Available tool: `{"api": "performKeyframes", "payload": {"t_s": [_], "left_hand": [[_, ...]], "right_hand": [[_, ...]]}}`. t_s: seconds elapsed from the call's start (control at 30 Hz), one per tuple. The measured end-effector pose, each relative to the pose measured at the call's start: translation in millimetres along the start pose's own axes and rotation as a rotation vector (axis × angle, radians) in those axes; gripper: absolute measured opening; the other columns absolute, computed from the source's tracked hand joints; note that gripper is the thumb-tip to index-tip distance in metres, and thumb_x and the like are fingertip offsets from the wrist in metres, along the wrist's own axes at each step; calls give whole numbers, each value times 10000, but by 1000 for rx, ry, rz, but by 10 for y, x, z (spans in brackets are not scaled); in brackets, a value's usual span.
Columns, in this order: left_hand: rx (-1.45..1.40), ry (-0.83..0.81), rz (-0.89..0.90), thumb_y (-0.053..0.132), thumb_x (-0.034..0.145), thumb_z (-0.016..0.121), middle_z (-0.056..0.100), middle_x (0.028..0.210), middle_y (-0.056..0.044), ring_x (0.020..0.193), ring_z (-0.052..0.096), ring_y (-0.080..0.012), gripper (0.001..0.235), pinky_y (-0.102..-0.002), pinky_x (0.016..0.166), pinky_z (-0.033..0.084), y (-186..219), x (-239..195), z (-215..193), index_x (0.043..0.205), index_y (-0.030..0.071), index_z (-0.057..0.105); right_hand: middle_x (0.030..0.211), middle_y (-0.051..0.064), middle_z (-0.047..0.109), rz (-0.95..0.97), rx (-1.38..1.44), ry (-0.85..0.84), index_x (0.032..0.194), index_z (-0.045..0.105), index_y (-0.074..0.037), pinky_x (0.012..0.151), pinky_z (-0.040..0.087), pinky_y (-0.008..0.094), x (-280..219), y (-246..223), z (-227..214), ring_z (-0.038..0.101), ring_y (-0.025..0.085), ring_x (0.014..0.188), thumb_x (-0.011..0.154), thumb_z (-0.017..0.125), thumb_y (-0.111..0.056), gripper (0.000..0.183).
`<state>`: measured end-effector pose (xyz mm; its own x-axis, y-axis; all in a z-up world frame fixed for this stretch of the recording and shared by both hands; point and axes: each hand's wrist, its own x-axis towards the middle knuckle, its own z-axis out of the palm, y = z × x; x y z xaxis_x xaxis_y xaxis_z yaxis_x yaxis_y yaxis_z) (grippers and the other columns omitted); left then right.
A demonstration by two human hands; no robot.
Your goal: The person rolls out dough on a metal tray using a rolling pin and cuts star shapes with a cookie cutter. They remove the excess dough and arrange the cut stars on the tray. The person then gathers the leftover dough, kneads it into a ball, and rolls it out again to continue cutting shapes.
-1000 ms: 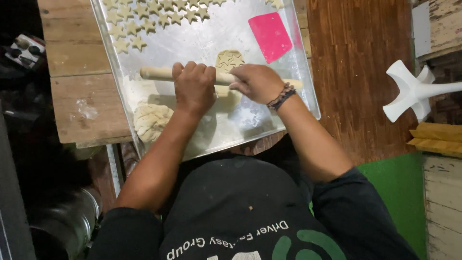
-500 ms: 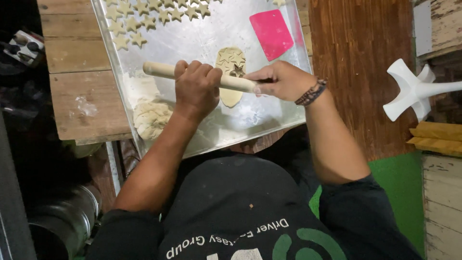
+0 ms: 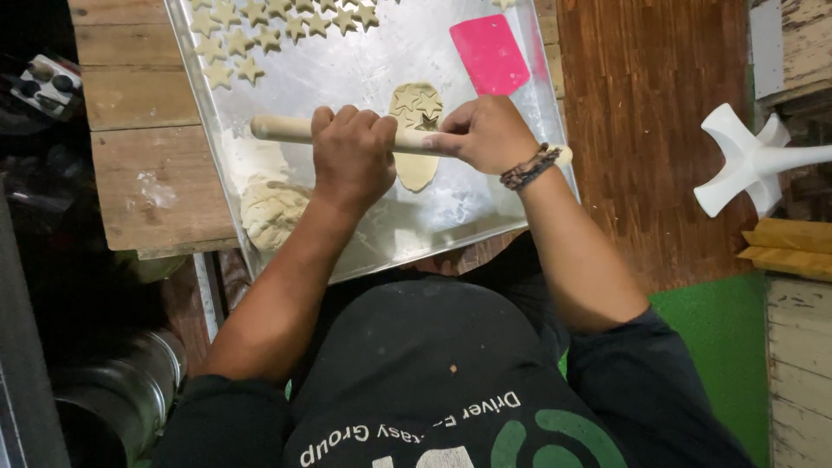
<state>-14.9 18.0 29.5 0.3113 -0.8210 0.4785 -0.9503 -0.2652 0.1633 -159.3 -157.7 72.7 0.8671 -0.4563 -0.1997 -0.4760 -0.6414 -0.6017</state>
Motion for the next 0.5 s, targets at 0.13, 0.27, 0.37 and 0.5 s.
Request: {"api": "performKeyframes", "payload": {"t_s": [0.13, 0.27, 0.37, 0.5], "left_hand": [[-18, -75, -44, 62, 736, 787, 615, 628, 11, 612, 617, -202, 169, -394, 704, 440, -40, 60, 83, 711, 186, 674], [39, -181, -40, 88, 677, 770, 619, 589, 10, 568, 610, -209, 120, -382, 653, 395, -106, 159, 142, 719, 181, 706], [46, -226, -38, 79, 697, 768, 625, 578, 8, 525, 584, -176, 112, -359, 636, 403, -128, 202, 164, 746, 174, 733], [62, -261, -28, 136, 719, 799, 654, 613, -7, 545, 605, -181, 87, -365, 628, 395, -140, 162, 256, 789, 163, 754]], "right_hand": [[590, 24, 693, 36, 22, 27, 805, 798, -167, 624, 542, 301, 67, 116, 115, 696, 199, 610, 842, 849, -479, 319], [599, 61, 656, 28, -195, 214, 755, 741, -171, 604, 538, 366, 203, 537, 313, 675, 287, 631, 1039, 612, -491, 447], [707, 130, 686, 35, -344, 325, 831, 725, -162, 663, 570, 477, 235, 679, 432, 707, 387, 765, 1075, 488, -508, 485], [728, 81, 678, -70, -397, 506, 896, 736, -182, 708, 576, 419, 260, 755, 624, 721, 325, 784, 1083, 495, -502, 442]]}}
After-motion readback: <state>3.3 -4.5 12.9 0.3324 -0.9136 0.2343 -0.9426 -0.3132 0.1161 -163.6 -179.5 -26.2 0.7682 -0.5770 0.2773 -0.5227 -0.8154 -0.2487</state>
